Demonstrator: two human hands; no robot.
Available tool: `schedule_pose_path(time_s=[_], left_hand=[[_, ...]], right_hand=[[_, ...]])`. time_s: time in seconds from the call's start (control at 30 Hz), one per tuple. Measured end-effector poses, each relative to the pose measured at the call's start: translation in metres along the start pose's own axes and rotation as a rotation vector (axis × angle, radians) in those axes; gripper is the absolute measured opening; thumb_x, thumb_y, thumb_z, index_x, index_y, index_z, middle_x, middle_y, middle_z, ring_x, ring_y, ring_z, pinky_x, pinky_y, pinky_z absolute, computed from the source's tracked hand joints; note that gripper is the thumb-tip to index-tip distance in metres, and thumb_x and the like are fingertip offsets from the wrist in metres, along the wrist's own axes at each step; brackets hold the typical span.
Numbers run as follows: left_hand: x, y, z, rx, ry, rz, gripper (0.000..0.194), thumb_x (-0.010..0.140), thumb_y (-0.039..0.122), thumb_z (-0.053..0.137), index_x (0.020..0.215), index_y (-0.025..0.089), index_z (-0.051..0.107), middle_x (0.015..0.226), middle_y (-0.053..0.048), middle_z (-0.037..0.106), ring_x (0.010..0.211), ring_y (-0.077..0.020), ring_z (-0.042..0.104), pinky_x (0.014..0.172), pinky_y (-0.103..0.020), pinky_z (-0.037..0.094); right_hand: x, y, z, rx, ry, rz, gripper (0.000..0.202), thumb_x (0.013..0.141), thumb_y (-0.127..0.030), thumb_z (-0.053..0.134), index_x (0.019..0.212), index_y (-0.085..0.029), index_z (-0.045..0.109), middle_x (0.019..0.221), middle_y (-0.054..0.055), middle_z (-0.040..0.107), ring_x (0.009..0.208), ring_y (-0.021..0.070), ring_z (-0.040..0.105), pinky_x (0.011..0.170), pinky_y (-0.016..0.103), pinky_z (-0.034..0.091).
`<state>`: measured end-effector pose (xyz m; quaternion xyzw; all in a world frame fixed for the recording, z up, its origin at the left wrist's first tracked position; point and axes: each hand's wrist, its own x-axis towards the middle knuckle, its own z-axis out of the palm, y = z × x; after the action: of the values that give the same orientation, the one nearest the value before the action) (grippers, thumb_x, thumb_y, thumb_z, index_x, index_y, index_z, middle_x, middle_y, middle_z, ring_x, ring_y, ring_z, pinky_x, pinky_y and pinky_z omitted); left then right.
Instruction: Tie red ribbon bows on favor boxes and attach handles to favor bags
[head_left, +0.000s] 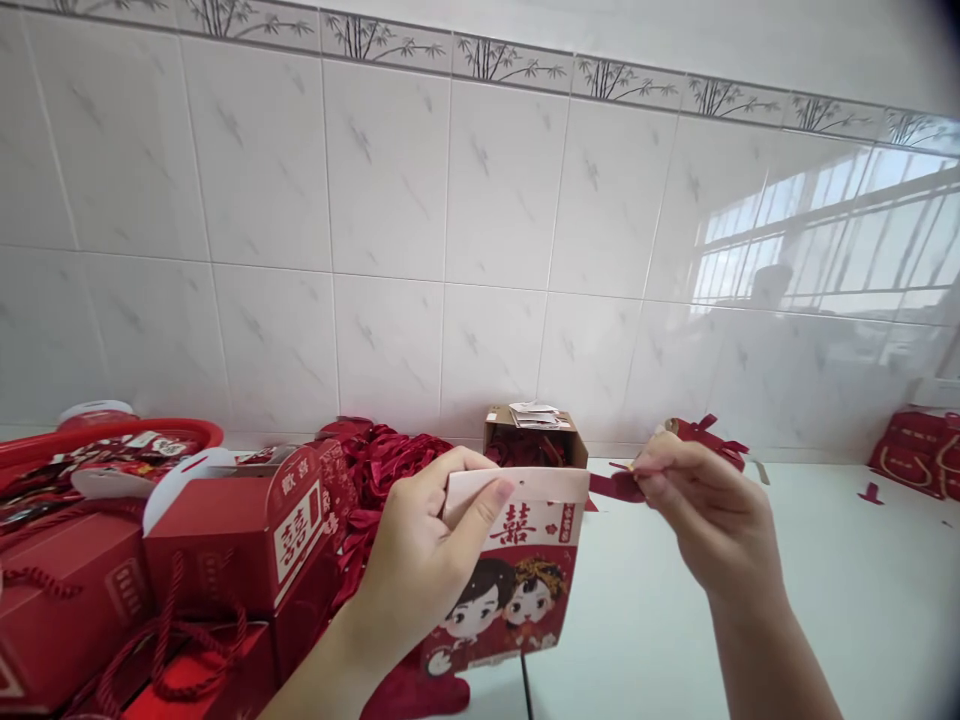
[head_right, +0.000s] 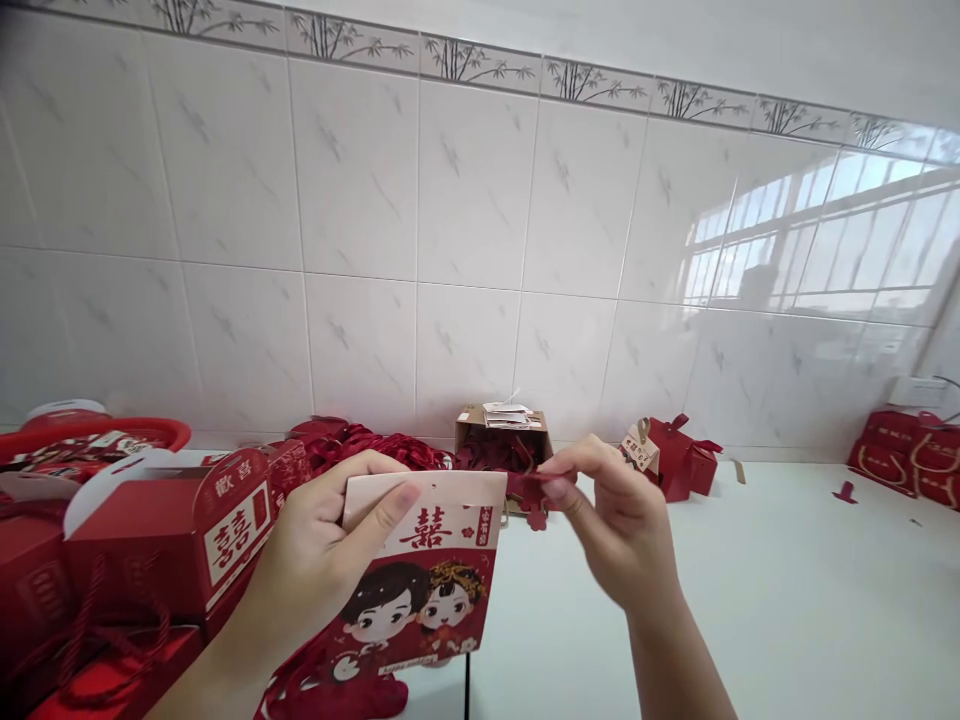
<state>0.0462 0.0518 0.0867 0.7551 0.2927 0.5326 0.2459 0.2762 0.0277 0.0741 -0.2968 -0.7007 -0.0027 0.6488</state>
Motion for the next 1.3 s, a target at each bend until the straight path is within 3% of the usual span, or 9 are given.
schedule_pose_path(time_s=[0.1,0.2,0.37,0.67,0.83,0.97,1.1,1.3], left_hand=[[-0.001,-0.003,0.004,0.103,0.016,0.135,0.015,0.088,0.029,0.056,0.079,0.018,0.059,0.059,0.005,0.055,0.051,-0.0056,0.049,0.048,-0.015,0.038],[-0.004,-0.003,0.006,0.172,-0.029,0.257,0.011,0.089,0.023,0.054,0.082,0.018,0.06,0.068,0.004,0.063,0.058,-0.0058,0.057,0.056,-0.015,0.042],[-0.007,-0.001,0.007,0.182,-0.069,0.365,0.009,0.09,0.018,0.052,0.089,0.018,0.061,0.075,0.003,0.067,0.066,-0.0061,0.062,0.062,-0.015,0.044],[-0.009,-0.001,0.01,0.138,-0.092,0.491,0.016,0.089,0.011,0.051,0.097,0.018,0.062,0.083,0.001,0.069,0.074,-0.0086,0.063,0.069,-0.017,0.048],[-0.008,0.0,0.009,0.061,-0.149,0.549,0.013,0.088,0.017,0.056,0.098,0.017,0.063,0.087,-0.003,0.071,0.077,-0.0119,0.066,0.071,-0.02,0.052],[-0.007,0.001,0.013,0.023,-0.08,0.598,0.019,0.075,0.025,0.075,0.09,0.02,0.065,0.078,-0.001,0.073,0.069,-0.0133,0.068,0.066,-0.022,0.055],[-0.006,0.003,0.012,0.109,0.024,0.7,0.013,0.073,0.024,0.076,0.078,0.023,0.063,0.067,0.002,0.072,0.06,-0.0138,0.068,0.062,-0.024,0.057],[0.0,0.004,-0.001,0.188,-0.066,0.856,0.013,0.078,0.015,0.071,0.086,0.021,0.063,0.072,0.0,0.075,0.063,-0.0128,0.07,0.068,-0.024,0.059]], right_hand=[[-0.003,-0.016,0.015,-0.195,-0.092,-0.278,0.018,0.086,-0.006,0.057,0.089,-0.022,0.063,0.074,0.0,0.063,0.069,0.0146,0.05,0.069,0.036,0.033],[-0.006,-0.023,0.03,-0.368,-0.059,-0.411,0.022,0.083,0.001,0.057,0.082,-0.02,0.065,0.072,0.001,0.061,0.069,0.015,0.045,0.067,0.036,0.028],[-0.007,-0.022,0.04,-0.435,-0.011,-0.474,0.02,0.081,0.0,0.061,0.079,-0.019,0.068,0.07,0.002,0.06,0.07,0.0155,0.045,0.066,0.036,0.026],[-0.009,-0.02,0.036,-0.355,-0.042,-0.491,0.023,0.083,0.001,0.055,0.082,-0.018,0.067,0.072,0.003,0.053,0.071,0.0161,0.043,0.065,0.035,0.03],[-0.01,-0.016,0.035,-0.353,-0.017,-0.459,0.027,0.081,0.001,0.054,0.09,-0.024,0.063,0.074,0.001,0.048,0.069,0.0152,0.043,0.064,0.034,0.031],[-0.013,-0.013,0.038,-0.159,0.072,-0.311,0.019,0.082,-0.018,0.065,0.095,-0.025,0.052,0.082,0.002,0.047,0.072,0.0165,0.045,0.062,0.032,0.037],[-0.015,-0.017,0.038,-0.073,-0.014,-0.146,0.02,0.081,-0.034,0.069,0.09,-0.024,0.054,0.087,0.004,0.047,0.078,0.0179,0.047,0.061,0.029,0.04],[-0.012,-0.018,0.039,0.177,-0.133,0.097,0.037,0.071,-0.049,0.074,0.095,-0.025,0.057,0.105,0.006,0.048,0.098,0.0216,0.051,0.079,0.032,0.048]])
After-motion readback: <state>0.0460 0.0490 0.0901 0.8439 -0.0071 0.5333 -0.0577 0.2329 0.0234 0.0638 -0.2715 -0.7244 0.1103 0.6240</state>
